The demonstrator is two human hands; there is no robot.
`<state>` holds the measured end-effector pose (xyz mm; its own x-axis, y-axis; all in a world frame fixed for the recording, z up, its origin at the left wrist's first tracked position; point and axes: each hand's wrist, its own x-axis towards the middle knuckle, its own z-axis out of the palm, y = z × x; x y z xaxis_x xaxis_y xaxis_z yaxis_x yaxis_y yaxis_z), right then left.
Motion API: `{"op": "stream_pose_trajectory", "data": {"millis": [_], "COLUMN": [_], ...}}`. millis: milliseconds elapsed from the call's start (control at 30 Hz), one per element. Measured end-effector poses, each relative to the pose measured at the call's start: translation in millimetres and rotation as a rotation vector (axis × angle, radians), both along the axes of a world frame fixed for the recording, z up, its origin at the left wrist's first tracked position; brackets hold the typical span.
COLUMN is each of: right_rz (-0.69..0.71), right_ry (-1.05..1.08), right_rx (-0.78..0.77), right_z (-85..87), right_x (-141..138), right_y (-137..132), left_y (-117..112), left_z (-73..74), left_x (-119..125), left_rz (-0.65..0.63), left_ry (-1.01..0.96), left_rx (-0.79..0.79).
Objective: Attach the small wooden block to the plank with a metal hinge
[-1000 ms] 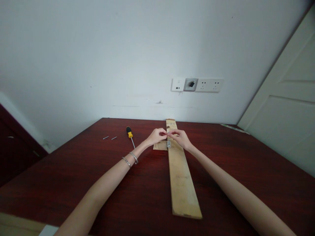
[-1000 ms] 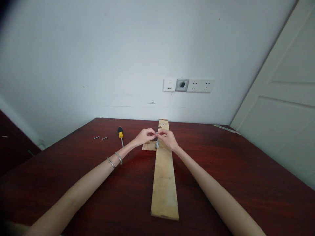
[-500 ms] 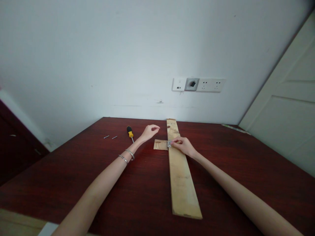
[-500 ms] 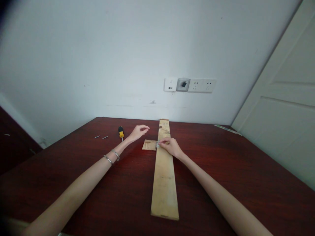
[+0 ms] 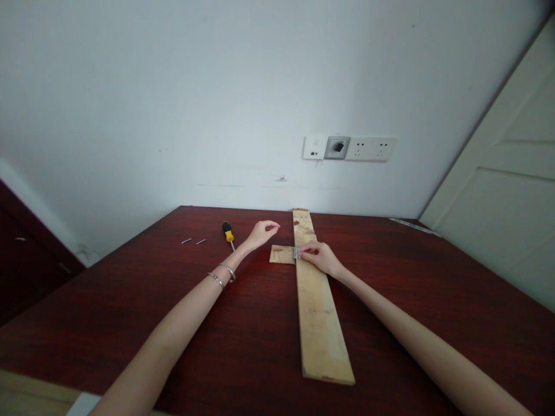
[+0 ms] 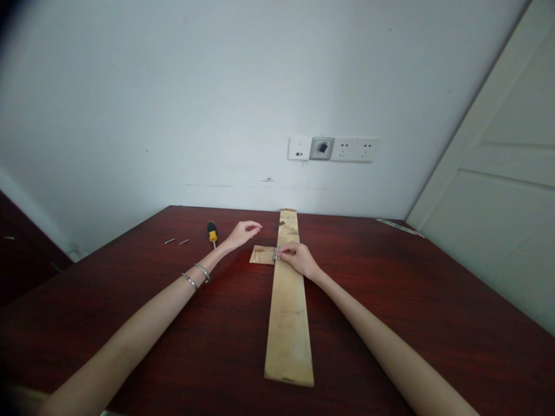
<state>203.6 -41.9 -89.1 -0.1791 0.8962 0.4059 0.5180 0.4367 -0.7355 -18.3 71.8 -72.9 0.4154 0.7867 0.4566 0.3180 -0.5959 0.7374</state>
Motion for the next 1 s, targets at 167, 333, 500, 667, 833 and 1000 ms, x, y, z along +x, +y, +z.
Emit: {"op": "stream_pose_trajectory", "data": {"millis": [167, 333, 500, 667, 833, 1000], "right_rz": [-0.015, -0.007, 0.014, 0.005, 0.016, 0.025], "right_ry": [-0.024, -0.065, -0.109, -0.118, -0.071, 0.003], "right_rx": [0.008, 0.032, 0.054, 0.042, 0.001, -0.058], "right_z": [0.2, -1.4, -2.8, -3.1, -2.5, -0.3], "right_x": [-0.3, 0.7, 1.8, 4.1, 7.5, 7.9], "right_y": [-2.0, -1.2, 0.2, -0.2, -0.8, -2.5], "left_y": [-0.3, -0.5, -0.2, -0.1, -1.9, -1.0], "left_z": [-0.3, -0.6, -1.5, -1.4, 1.4, 8.4], "left_x": [0.0, 0.5, 0.5, -0.9, -1.5, -11.5], "left_rz": [-0.002, -0.006, -0.009, -0.008, -0.006, 0.025], "left_ry": [0.005, 0.022, 0.021, 0.025, 0.027, 0.059], "left_rx": [-0.001, 0.005, 0.008, 0.005, 0.011, 0.041]}}
